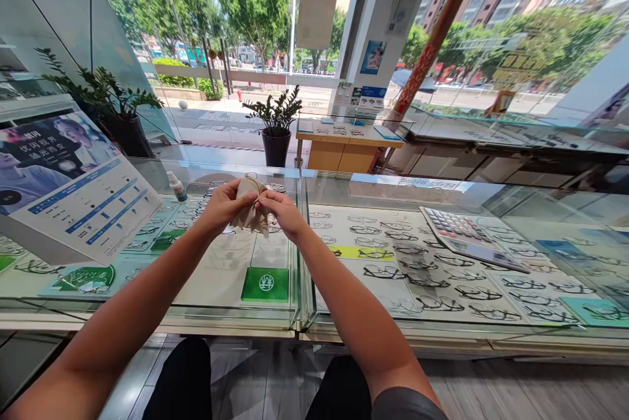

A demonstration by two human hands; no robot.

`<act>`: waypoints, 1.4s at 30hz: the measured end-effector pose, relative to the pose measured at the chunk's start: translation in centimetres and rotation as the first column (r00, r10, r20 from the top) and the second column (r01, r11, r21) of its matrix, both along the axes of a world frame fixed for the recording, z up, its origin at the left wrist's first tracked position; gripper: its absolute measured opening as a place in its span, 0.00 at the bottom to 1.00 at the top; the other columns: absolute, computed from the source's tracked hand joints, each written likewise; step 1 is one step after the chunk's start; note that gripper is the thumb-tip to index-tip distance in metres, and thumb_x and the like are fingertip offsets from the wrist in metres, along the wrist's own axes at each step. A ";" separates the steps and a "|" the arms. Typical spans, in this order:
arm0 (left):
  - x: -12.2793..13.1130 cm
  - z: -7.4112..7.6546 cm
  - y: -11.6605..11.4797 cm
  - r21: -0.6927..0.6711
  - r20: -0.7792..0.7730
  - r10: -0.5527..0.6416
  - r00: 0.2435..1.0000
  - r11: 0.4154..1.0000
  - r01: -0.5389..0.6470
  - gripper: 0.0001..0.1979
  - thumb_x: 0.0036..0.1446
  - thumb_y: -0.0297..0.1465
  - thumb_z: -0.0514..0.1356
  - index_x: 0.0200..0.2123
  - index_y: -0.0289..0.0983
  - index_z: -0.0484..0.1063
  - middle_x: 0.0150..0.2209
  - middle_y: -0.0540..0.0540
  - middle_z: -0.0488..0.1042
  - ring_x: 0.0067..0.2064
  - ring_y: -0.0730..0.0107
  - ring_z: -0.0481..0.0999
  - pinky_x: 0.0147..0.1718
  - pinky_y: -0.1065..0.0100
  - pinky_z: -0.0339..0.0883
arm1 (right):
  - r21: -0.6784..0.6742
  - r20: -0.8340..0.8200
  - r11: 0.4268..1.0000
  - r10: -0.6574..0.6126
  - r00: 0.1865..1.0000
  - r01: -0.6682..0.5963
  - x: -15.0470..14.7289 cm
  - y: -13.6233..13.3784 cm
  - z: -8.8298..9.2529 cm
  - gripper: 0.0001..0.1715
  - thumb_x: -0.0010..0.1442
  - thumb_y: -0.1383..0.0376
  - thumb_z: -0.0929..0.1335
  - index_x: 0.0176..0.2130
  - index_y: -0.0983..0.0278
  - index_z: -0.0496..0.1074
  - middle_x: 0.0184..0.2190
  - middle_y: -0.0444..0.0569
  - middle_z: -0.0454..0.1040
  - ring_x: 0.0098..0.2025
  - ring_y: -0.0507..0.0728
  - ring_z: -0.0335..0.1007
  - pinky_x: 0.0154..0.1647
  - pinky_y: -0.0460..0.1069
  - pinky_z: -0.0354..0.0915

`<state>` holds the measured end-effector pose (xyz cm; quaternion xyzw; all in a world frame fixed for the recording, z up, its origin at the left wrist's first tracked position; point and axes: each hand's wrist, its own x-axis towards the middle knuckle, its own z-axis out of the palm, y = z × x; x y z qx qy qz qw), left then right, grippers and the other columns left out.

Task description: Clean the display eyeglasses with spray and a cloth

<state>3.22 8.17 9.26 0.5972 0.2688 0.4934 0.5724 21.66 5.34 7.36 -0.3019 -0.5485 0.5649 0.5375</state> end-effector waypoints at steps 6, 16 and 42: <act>0.2 -0.2 -0.2 0.015 0.003 0.030 1.000 0.999 -0.030 0.29 0.47 0.50 0.83 0.42 0.34 0.84 0.33 0.46 0.82 0.31 0.69 0.77 0.31 0.69 0.72 | -0.037 0.000 0.999 0.015 1.000 -0.015 0.2 0.1 0.0 0.26 0.53 0.44 0.83 0.31 0.62 0.80 0.31 0.45 0.75 0.37 0.55 0.67 0.42 0.51 0.63; 0.4 -0.4 -0.3 0.163 -0.026 0.152 0.988 0.976 -0.146 0.25 0.50 0.51 0.80 0.36 0.37 0.79 0.30 0.49 0.79 0.30 0.70 0.73 0.31 0.69 0.67 | -0.040 0.003 0.997 0.062 0.998 -0.062 -0.4 -0.5 0.1 0.26 0.54 0.44 0.83 0.31 0.62 0.80 0.31 0.45 0.76 0.37 0.55 0.68 0.44 0.51 0.65; -0.7 0.1 0.6 0.142 -0.063 -0.023 0.998 0.989 0.032 0.27 0.50 0.49 0.81 0.42 0.36 0.81 0.36 0.47 0.81 0.34 0.68 0.76 0.34 0.69 0.71 | -0.160 -0.073 0.986 0.045 0.996 -0.056 -0.4 -0.6 0.3 0.25 0.52 0.46 0.82 0.29 0.62 0.76 0.28 0.43 0.71 0.31 0.53 0.63 0.33 0.49 0.60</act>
